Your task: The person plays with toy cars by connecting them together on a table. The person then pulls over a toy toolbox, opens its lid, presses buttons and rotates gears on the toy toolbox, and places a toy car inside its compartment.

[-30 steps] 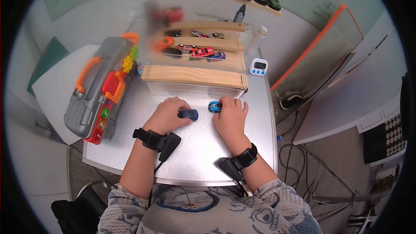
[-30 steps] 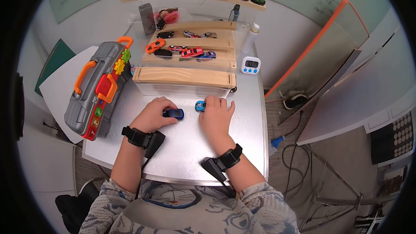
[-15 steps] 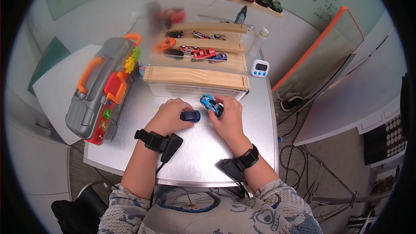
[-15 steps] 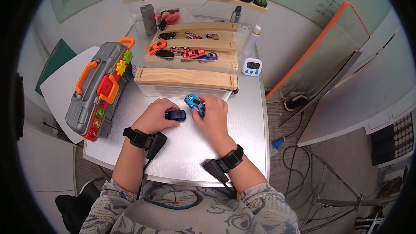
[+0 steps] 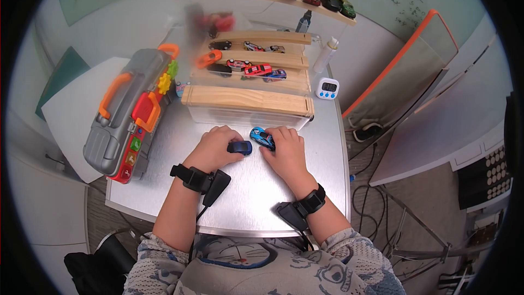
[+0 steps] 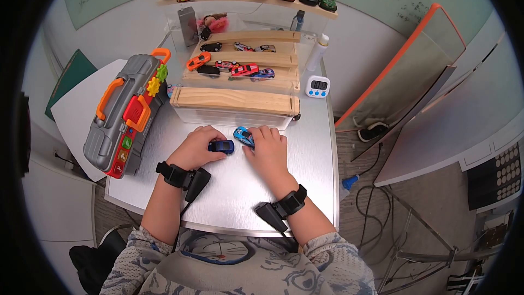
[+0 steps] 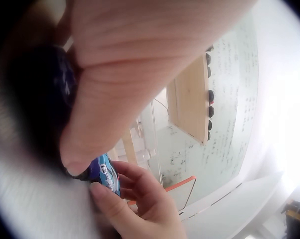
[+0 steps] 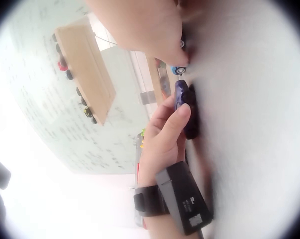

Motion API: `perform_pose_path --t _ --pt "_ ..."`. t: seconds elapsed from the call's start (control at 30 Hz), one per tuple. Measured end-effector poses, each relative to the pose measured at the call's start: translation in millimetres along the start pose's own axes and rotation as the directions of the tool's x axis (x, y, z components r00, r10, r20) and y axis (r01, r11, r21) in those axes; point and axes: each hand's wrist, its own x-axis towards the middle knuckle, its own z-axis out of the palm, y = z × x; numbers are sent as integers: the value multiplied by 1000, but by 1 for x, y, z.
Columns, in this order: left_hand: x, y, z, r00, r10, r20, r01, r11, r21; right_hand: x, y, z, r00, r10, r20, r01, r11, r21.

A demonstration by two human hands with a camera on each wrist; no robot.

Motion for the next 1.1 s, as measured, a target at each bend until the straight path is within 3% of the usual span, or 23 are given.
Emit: perform_pose_path --t 0.13,0.17,0.2,0.33,0.4,0.47,0.57,0.67,0.77,0.8,0.83,0.93,0.97,1.03,1.07,1.1 --pt "-1 3 -1 1000 17 -3 -17 999 34 0 1 0 990 83 117 -92 993 73" --pt "-3 5 -1 1000 8 15 -7 997 -77 -1 0 -1 982 119 150 -138 983 122" --pt "-3 7 -4 1000 4 29 1 984 -180 -1 0 -2 983 114 141 -131 984 124" --pt "-9 29 -27 997 69 -35 -76 971 -226 4 2 -16 992 100 79 -116 963 244" --pt "-11 35 -48 988 137 -73 -149 971 -188 9 -3 -30 992 101 73 -119 945 305" --pt "-11 43 -71 985 126 -116 -143 978 -154 15 -7 -51 999 20 -28 -9 932 363" --pt "1 44 -98 974 138 -181 -154 985 -76 41 -10 -89 998 -51 34 36 936 351" --pt "26 47 -116 987 38 -158 -42 999 -20 83 0 -101 991 -131 -28 133 949 285" --pt "65 33 -123 986 31 -163 -18 996 82 115 20 -87 997 -42 71 29 983 180" --pt "76 29 -126 986 32 -165 -18 996 87 121 39 -68 995 -94 -40 99 982 162" --pt "87 27 -128 992 22 -126 0 985 172 126 48 -61 994 -99 -45 105 981 164" --pt "116 19 -133 997 18 -72 5 950 312 137 58 -53 995 90 -38 -87 993 83" --pt "125 15 -132 999 23 -43 -6 934 359 142 62 -49 996 84 -39 -80 993 89" --pt "140 4 -125 1000 -5 -26 14 927 375 152 68 -42 997 -71 8 69 980 186" --pt "146 -1 -121 1000 7 8 -9 922 386 155 67 -41 992 -45 116 21 979 204" --pt "151 -5 -118 999 18 38 -32 917 397 159 65 -40 992 -53 118 28 978 207"
